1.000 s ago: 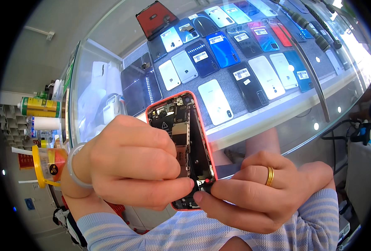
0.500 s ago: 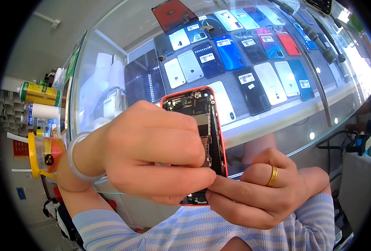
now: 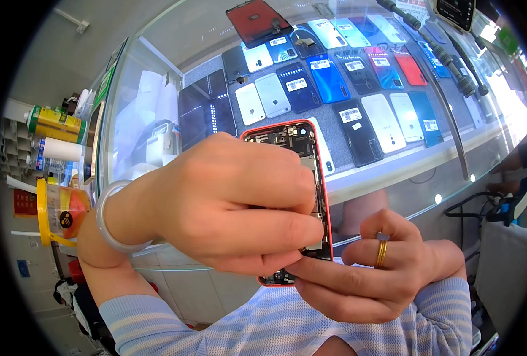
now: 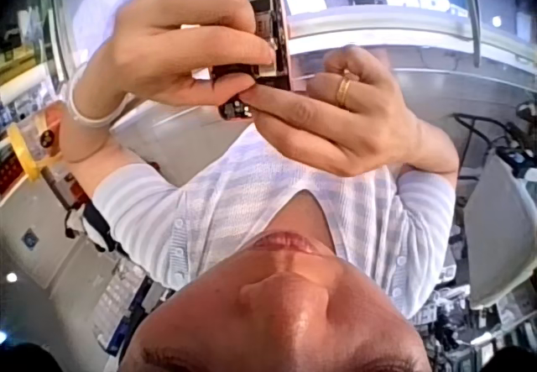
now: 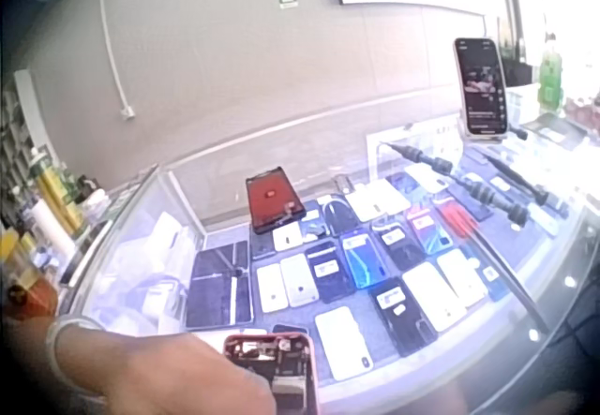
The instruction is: The person disassembles an internal component of a red mobile phone by hand and with a screwdriver.
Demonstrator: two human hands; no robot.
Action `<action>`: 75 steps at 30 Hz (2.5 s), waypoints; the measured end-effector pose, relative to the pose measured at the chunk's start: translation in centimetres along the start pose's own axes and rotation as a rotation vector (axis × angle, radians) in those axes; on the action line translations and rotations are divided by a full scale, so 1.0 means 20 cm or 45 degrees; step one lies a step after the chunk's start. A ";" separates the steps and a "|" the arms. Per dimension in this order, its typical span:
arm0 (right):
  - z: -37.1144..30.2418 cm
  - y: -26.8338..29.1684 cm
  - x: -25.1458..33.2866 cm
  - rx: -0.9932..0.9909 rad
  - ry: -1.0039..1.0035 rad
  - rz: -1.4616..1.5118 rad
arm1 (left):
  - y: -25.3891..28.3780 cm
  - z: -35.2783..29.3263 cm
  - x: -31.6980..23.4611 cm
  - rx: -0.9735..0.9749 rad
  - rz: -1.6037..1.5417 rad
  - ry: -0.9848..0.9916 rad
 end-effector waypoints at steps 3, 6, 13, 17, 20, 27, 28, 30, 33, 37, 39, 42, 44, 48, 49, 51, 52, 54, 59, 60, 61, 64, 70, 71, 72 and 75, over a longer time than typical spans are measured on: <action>0.00 0.01 0.00 -0.021 0.041 -0.002 | -0.01 0.00 0.00 0.026 0.040 -0.025; 0.01 0.03 -0.01 0.003 0.024 0.040 | 0.01 0.00 -0.01 0.062 0.098 -0.058; 0.06 0.12 -0.05 0.059 -0.129 0.059 | 0.06 0.01 -0.05 0.202 0.271 -0.100; 0.10 0.13 -0.11 0.211 -0.156 -0.099 | 0.07 0.01 -0.12 0.311 0.422 0.015; 0.13 0.13 -0.12 0.317 -0.089 -0.112 | 0.06 0.00 -0.19 0.428 0.536 0.093; 0.14 0.13 -0.13 0.401 0.095 -0.137 | 0.07 0.04 -0.32 0.693 0.608 0.274; 0.14 0.12 -0.14 0.375 0.116 -0.144 | 0.07 0.04 -0.33 0.777 0.623 0.281; 0.14 0.11 -0.14 0.352 0.147 -0.162 | 0.06 0.03 -0.36 0.897 0.674 0.279; 0.15 0.08 -0.15 0.285 0.096 -0.143 | 0.03 0.00 -0.38 0.796 0.717 0.299; 0.15 0.07 -0.16 0.270 0.117 -0.113 | -0.06 -0.06 -0.37 0.360 0.710 0.351; 0.15 0.08 -0.17 0.302 0.127 -0.108 | -0.09 -0.08 -0.36 0.320 0.750 0.301; 0.15 0.09 -0.18 0.334 0.082 -0.071 | -0.11 -0.10 -0.33 0.322 0.788 0.215; 0.15 0.10 -0.19 0.342 0.040 -0.053 | -0.12 -0.10 -0.33 0.307 0.767 0.228; 0.14 0.10 -0.19 0.349 0.042 -0.044 | -0.12 -0.07 -0.33 0.247 0.690 0.301; 0.14 0.10 -0.19 0.348 0.042 -0.039 | -0.12 -0.07 -0.33 0.235 0.661 0.338; 0.15 0.10 -0.19 0.349 0.028 -0.023 | -0.12 -0.07 -0.34 0.253 0.636 0.353; 0.15 0.10 -0.19 0.342 0.042 -0.033 | -0.12 -0.08 -0.33 0.283 0.637 0.333; 0.15 0.11 -0.19 0.337 0.075 -0.051 | -0.11 -0.09 -0.34 0.314 0.652 0.303; 0.16 0.11 -0.19 0.340 0.120 -0.066 | -0.15 -0.07 -0.29 0.095 0.735 0.248; 0.16 0.12 -0.19 0.349 0.121 -0.066 | -0.17 -0.06 -0.28 -0.020 0.761 0.235; 0.16 0.12 -0.19 0.359 0.122 -0.066 | -0.19 -0.06 -0.25 -0.193 0.800 0.214; 0.17 0.13 -0.21 0.396 0.141 -0.072 | -0.21 -0.08 -0.24 -0.351 0.946 0.143; 0.18 0.17 -0.25 0.375 0.117 0.018 | -0.23 -0.12 -0.25 -0.114 1.007 0.093; 0.18 0.17 -0.25 0.385 0.105 0.032 | -0.24 -0.11 -0.25 -0.140 1.012 0.088; 0.17 0.17 -0.25 0.389 0.088 0.039 | -0.25 -0.11 -0.24 -0.166 1.017 0.083; 0.17 0.16 -0.26 0.307 0.022 0.007 | -0.30 -0.11 -0.20 -0.311 1.057 0.062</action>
Point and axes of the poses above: each hand's wrist, its own z-axis towards the middle knuckle, its own y-axis out of the back of the hand, x = y × z, the point moved 2 cm from there along z, towards the middle knuckle, and after that the axes turned 5 degrees about -x, right-handed, at the moved point
